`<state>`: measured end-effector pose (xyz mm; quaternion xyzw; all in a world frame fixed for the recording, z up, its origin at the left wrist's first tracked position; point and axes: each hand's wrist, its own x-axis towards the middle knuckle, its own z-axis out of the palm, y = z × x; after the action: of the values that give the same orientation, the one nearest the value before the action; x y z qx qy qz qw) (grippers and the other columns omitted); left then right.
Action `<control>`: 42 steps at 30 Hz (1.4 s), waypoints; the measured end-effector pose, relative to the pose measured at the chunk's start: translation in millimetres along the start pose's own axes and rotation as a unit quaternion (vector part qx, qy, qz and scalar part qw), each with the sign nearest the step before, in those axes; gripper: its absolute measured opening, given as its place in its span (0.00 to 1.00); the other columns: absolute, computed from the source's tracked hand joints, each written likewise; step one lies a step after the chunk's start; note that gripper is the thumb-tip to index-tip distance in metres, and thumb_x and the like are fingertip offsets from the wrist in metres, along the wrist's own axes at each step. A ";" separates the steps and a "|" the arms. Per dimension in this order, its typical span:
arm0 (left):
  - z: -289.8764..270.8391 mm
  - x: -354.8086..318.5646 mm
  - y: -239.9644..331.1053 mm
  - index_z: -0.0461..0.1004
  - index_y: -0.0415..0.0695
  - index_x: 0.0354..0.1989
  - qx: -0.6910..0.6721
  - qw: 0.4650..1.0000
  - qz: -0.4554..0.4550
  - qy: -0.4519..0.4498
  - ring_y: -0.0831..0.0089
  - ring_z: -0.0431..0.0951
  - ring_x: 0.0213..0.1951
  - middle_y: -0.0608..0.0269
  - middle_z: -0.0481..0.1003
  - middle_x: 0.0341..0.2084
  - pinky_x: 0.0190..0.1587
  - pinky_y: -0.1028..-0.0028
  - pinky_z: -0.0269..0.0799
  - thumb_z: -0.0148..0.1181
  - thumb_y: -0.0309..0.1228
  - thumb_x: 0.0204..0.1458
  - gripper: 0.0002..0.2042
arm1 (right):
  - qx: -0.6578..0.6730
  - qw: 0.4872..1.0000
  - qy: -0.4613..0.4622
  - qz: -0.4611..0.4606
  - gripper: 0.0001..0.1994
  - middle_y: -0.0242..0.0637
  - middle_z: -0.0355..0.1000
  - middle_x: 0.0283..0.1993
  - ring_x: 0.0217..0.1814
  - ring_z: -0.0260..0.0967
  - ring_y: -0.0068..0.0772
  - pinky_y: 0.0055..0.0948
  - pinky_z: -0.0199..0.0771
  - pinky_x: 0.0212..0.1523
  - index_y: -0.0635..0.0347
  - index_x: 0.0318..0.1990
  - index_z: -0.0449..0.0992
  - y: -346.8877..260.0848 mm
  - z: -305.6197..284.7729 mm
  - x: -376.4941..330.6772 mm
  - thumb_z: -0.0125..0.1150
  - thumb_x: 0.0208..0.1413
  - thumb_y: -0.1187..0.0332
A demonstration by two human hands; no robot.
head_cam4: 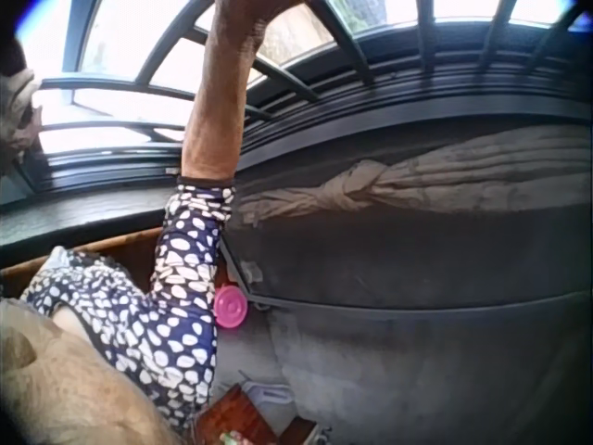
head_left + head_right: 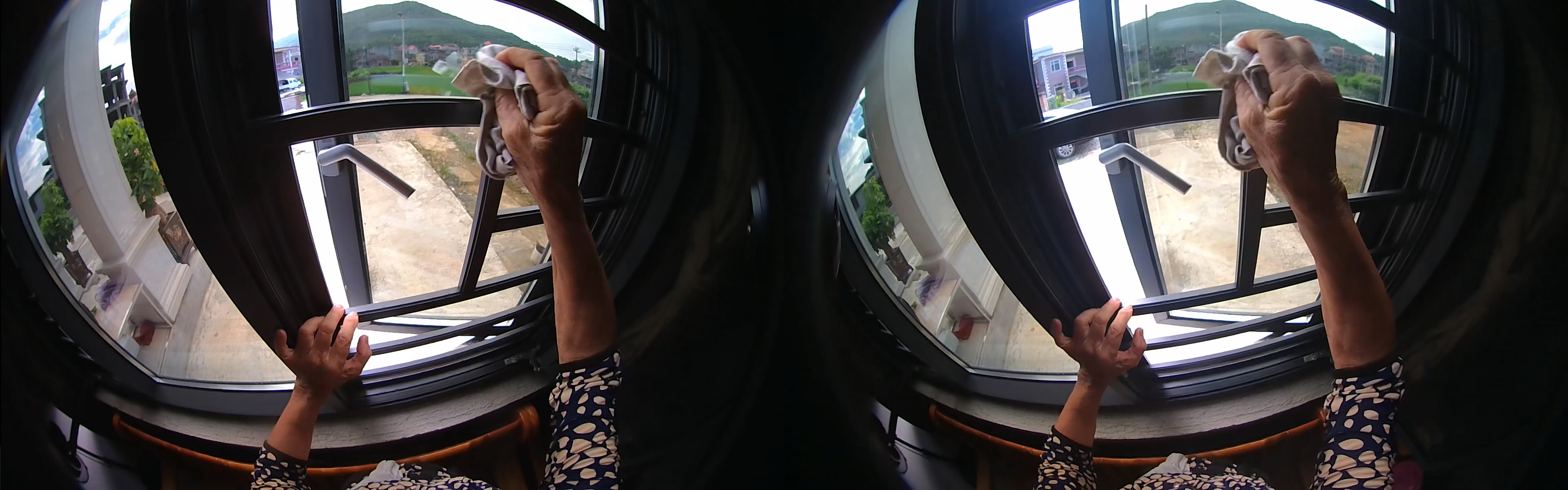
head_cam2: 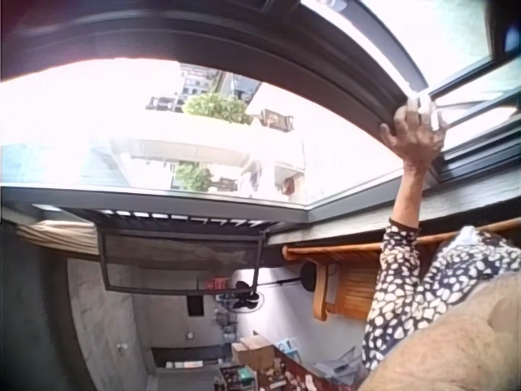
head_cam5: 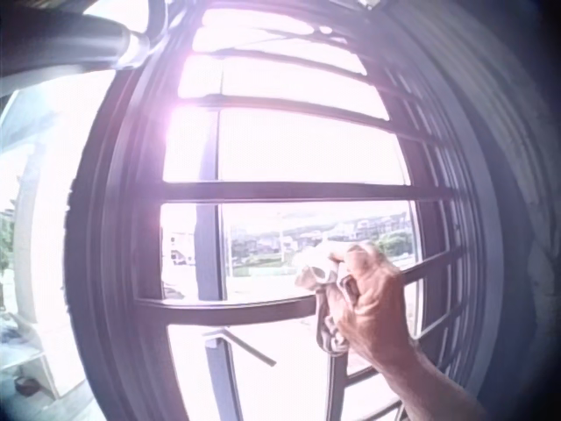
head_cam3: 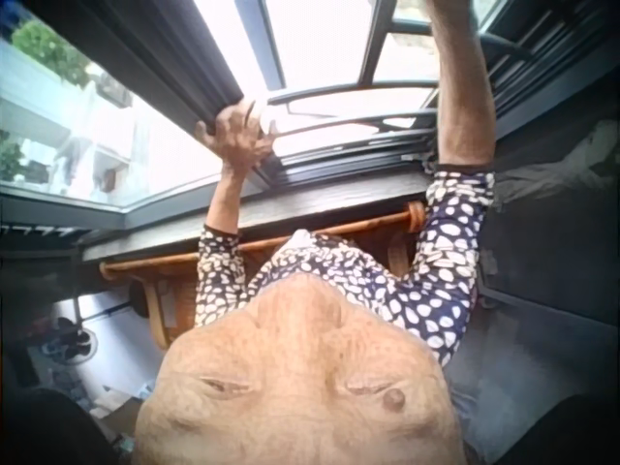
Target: The person wipes the window frame and glass with a white cloth. They systematically clean the top, side, and bottom sections of the window frame, as well as the glass panes, using a cloth held in their right hand.
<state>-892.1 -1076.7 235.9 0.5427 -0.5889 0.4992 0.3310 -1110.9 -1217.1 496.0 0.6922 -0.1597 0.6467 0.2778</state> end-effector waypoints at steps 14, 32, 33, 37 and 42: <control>-0.6 0.7 1.0 0.78 0.58 0.33 0.004 1.000 0.000 -0.003 0.76 0.71 0.41 0.74 0.76 0.38 0.66 0.51 0.29 0.54 0.45 0.47 0.11 | -0.017 0.989 -0.027 -0.141 0.18 0.38 0.71 0.40 0.43 0.72 0.36 0.41 0.67 0.47 0.53 0.45 0.76 -23.0 15.1 -11.5 0.69 0.44 0.67; 1.3 -5.3 -3.4 0.77 0.57 0.35 0.010 1.000 -0.002 -0.005 0.75 0.72 0.41 0.73 0.76 0.39 0.67 0.49 0.26 0.54 0.44 0.46 0.11 | -0.057 0.991 -0.102 -0.062 0.20 0.44 0.66 0.45 0.43 0.69 0.39 0.42 0.71 0.46 0.54 0.50 0.75 10.4 -15.8 -22.1 0.67 0.46 0.69; 2.6 -5.5 -2.7 0.76 0.57 0.35 0.008 1.000 0.000 -0.005 0.75 0.72 0.41 0.73 0.76 0.39 0.67 0.49 0.26 0.54 0.44 0.46 0.11 | -0.076 0.987 -0.115 -0.087 0.22 0.43 0.66 0.46 0.44 0.69 0.39 0.42 0.70 0.48 0.52 0.51 0.73 19.0 -20.9 -23.1 0.67 0.46 0.68; 4.6 -5.7 1.2 0.75 0.56 0.36 -0.004 1.000 0.001 -0.008 0.73 0.72 0.43 0.73 0.75 0.40 0.67 0.50 0.26 0.56 0.42 0.43 0.12 | -0.116 0.982 -0.140 -0.057 0.23 0.41 0.64 0.46 0.47 0.68 0.38 0.42 0.68 0.52 0.48 0.53 0.72 58.1 -42.8 -31.5 0.67 0.47 0.68; -1.2 -2.3 -1.6 0.75 0.55 0.36 0.010 1.000 0.006 -0.009 0.72 0.72 0.43 0.72 0.75 0.40 0.67 0.49 0.27 0.57 0.41 0.41 0.12 | -0.160 0.979 -0.124 0.032 0.20 0.39 0.64 0.43 0.43 0.66 0.41 0.38 0.70 0.46 0.49 0.48 0.75 111.6 -68.4 -43.0 0.65 0.44 0.74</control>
<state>-890.3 -1074.8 234.5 0.5471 -0.5898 0.5021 0.3175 -1235.7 -1271.3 474.1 0.7083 -0.3160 0.5304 0.3422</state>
